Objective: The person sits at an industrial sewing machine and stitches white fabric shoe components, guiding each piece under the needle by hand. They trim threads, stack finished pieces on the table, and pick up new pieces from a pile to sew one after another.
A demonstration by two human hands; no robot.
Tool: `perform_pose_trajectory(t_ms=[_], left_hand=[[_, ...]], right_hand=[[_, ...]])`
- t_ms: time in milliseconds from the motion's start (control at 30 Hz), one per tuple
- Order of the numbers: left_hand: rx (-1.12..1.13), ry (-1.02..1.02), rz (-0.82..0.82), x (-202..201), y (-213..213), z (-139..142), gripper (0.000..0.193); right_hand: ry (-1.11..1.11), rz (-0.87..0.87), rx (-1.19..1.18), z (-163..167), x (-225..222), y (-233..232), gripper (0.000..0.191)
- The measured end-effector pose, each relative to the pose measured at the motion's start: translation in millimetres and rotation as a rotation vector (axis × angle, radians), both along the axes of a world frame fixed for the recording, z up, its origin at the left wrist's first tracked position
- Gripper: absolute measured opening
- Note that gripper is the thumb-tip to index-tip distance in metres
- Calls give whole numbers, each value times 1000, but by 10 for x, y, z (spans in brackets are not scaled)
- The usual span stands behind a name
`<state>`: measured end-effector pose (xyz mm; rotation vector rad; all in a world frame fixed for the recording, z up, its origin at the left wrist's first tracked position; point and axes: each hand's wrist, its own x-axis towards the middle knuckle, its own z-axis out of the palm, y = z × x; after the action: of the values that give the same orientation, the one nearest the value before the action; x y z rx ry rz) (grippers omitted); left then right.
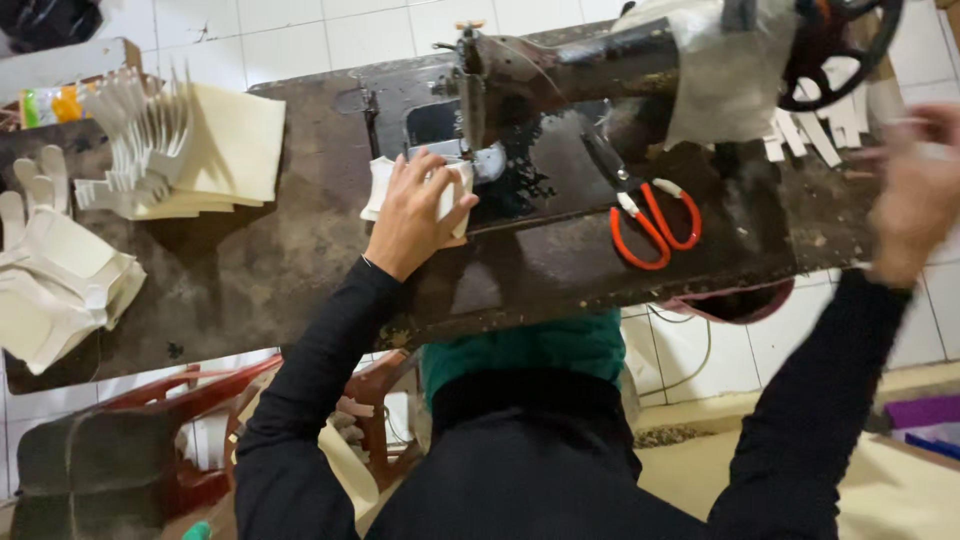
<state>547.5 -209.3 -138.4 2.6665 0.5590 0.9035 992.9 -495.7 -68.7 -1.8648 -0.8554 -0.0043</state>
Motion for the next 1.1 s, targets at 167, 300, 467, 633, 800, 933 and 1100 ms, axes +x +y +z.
perform_pose_trajectory(t_ms=[167, 300, 467, 633, 800, 933, 1100], left_hand=[[70, 1, -7, 35, 38, -20, 33], [91, -48, 25, 41, 24, 4, 31], [26, -19, -17, -39, -6, 61, 24], [75, -105, -81, -36, 17, 97, 23], [39, -96, -83, -16, 31, 83, 21], [100, -73, -87, 12, 44, 59, 17], [143, -28, -81, -6, 44, 22, 18]], right_hand=[[-101, 299, 79, 654, -1195, 66, 22], [-72, 587, -212, 614, -1893, 900, 17], [25, 806, -350, 91, -1997, 1986, 23], [200, 805, -373, -334, -1916, 2317, 33], [333, 778, -345, -540, -1896, 2413, 34], [276, 740, -382, -554, -1883, 2411, 34], [261, 740, -390, -536, -1906, 2391, 33]])
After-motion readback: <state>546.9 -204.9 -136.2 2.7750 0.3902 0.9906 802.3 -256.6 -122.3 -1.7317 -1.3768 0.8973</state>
